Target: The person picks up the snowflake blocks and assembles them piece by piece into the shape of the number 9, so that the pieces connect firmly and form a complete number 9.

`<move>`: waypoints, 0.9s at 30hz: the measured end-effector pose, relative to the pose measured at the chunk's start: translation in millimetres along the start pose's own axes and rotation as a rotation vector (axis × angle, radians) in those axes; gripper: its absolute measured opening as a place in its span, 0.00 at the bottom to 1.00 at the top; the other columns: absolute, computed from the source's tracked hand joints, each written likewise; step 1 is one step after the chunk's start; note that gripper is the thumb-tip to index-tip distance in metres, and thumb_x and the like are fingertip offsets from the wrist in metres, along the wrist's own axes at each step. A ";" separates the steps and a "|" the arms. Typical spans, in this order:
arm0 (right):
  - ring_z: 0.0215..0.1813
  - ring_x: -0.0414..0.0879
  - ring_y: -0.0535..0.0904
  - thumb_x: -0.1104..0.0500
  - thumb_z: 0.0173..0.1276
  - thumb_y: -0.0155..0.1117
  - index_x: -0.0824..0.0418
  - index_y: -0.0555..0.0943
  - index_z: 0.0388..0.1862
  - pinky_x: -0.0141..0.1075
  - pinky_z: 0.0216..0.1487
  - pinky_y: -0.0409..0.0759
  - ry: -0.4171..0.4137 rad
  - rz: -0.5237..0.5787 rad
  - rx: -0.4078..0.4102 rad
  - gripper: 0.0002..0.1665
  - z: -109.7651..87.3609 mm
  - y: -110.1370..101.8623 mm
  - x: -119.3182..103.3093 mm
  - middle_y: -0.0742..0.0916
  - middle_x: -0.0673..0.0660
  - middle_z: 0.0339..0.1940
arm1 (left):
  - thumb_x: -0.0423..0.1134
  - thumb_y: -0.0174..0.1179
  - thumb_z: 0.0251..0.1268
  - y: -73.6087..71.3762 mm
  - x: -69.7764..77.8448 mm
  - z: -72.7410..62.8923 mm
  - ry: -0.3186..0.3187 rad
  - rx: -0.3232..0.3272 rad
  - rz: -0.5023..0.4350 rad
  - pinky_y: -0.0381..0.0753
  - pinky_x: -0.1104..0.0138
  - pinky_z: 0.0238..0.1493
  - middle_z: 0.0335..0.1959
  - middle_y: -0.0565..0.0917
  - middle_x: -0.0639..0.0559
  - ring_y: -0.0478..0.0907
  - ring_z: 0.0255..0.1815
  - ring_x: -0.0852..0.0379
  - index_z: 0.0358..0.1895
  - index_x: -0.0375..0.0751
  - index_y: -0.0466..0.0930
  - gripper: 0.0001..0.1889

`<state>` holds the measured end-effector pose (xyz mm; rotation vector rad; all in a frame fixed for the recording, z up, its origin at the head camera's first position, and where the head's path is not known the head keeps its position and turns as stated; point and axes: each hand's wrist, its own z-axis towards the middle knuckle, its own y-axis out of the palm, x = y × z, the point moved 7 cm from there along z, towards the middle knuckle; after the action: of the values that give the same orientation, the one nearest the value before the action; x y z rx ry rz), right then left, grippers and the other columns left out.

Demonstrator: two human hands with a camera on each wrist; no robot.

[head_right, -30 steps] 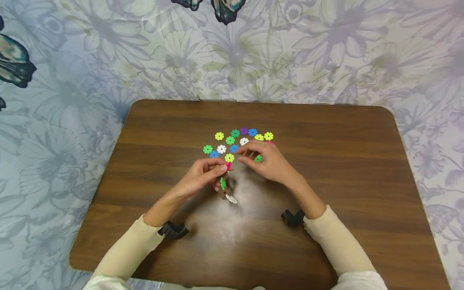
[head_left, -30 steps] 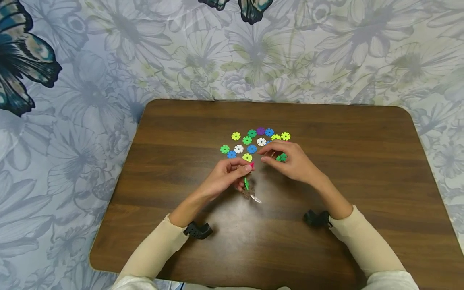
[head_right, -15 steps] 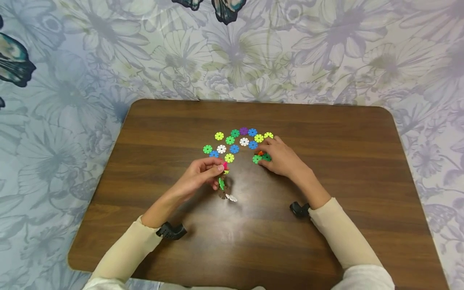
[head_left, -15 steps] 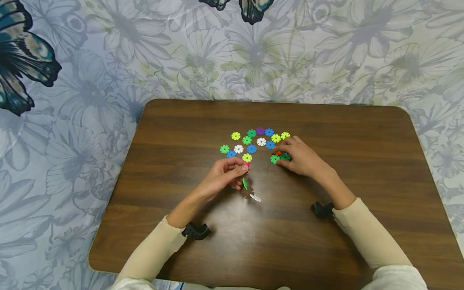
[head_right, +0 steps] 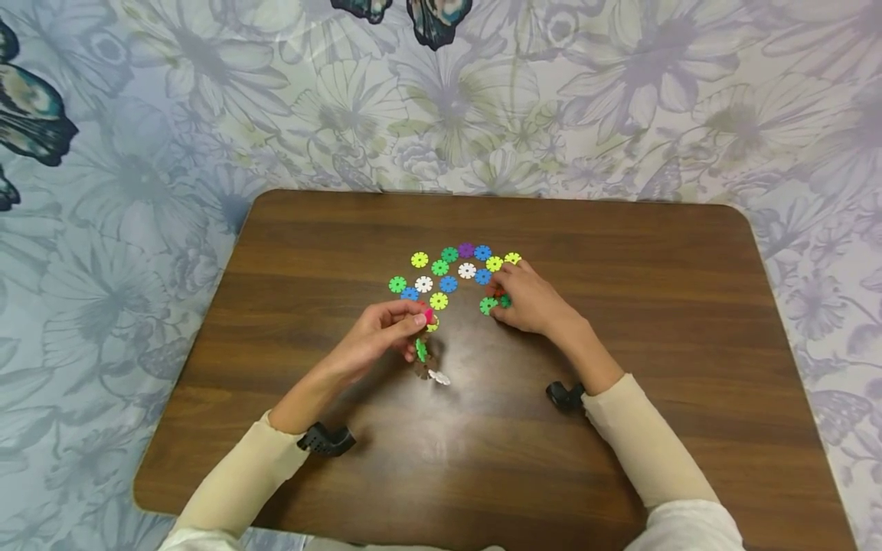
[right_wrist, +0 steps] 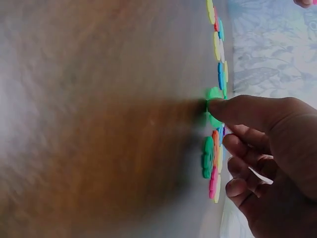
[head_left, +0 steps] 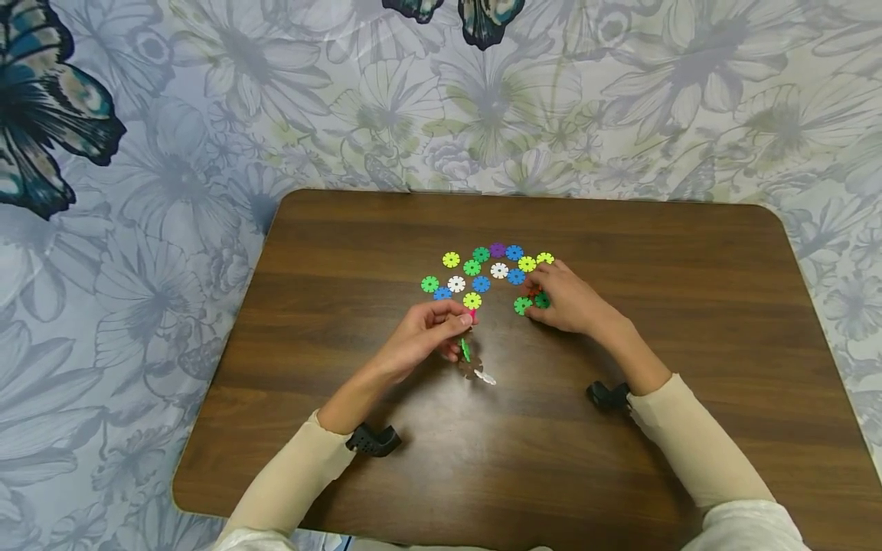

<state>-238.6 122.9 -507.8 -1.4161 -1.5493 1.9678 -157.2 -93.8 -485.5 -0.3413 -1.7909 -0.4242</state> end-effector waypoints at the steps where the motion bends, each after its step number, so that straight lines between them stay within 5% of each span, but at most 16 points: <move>1: 0.49 0.49 0.70 0.53 0.63 0.76 0.57 0.81 0.44 0.43 0.52 0.72 -0.003 0.012 0.006 0.16 -0.5 0.2 -0.8 0.84 0.52 0.43 | 0.42 0.59 0.75 0.2 0.1 0.0 0.000 0.000 -0.001 0.85 0.67 0.30 0.32 0.81 0.50 0.76 0.26 0.57 0.50 0.32 0.80 0.14; 6: 0.41 0.44 0.78 0.54 0.67 0.73 0.54 0.79 0.42 0.40 0.45 0.79 -0.042 0.149 0.049 0.12 -2.3 -2.6 -11.2 0.84 0.49 0.36 | 0.43 0.59 0.75 0.3 0.9 0.2 0.004 -0.001 -0.009 0.84 0.68 0.30 0.34 0.81 0.49 0.76 0.26 0.58 0.53 0.28 0.79 0.18; 10: 0.37 0.44 0.81 0.54 0.70 0.69 0.53 0.81 0.45 0.37 0.39 0.83 -0.068 0.390 0.074 0.09 -0.9 -9.2 -24.6 0.86 0.49 0.36 | 0.42 0.60 0.74 0.1 1.5 -0.6 0.002 0.003 -0.001 0.84 0.68 0.31 0.37 0.82 0.47 0.77 0.27 0.58 0.52 0.31 0.81 0.16; 18: 0.30 0.64 0.82 0.60 0.71 0.67 0.62 0.81 0.52 0.49 0.33 0.86 -0.092 0.801 0.038 0.13 2.0 -17.5 -51.5 0.87 0.64 0.35 | 0.44 0.61 0.73 1.7 -0.8 0.3 -0.016 -0.012 0.020 0.85 0.67 0.33 0.35 0.81 0.51 0.78 0.29 0.57 0.51 0.33 0.82 0.16; 27: 0.29 0.61 0.81 0.62 0.72 0.66 0.67 0.82 0.49 0.42 0.33 0.87 -0.135 0.874 -0.004 0.11 1.3 -16.2 -71.0 0.86 0.62 0.35 | 0.45 0.61 0.74 3.4 0.9 -0.9 -0.002 -0.039 0.031 0.84 0.67 0.32 0.34 0.80 0.50 0.76 0.27 0.56 0.51 0.31 0.82 0.17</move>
<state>-210.4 78.8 -457.1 -2.2582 -1.0374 2.5368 -155.1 -91.2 -484.0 -0.3960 -1.7795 -0.4372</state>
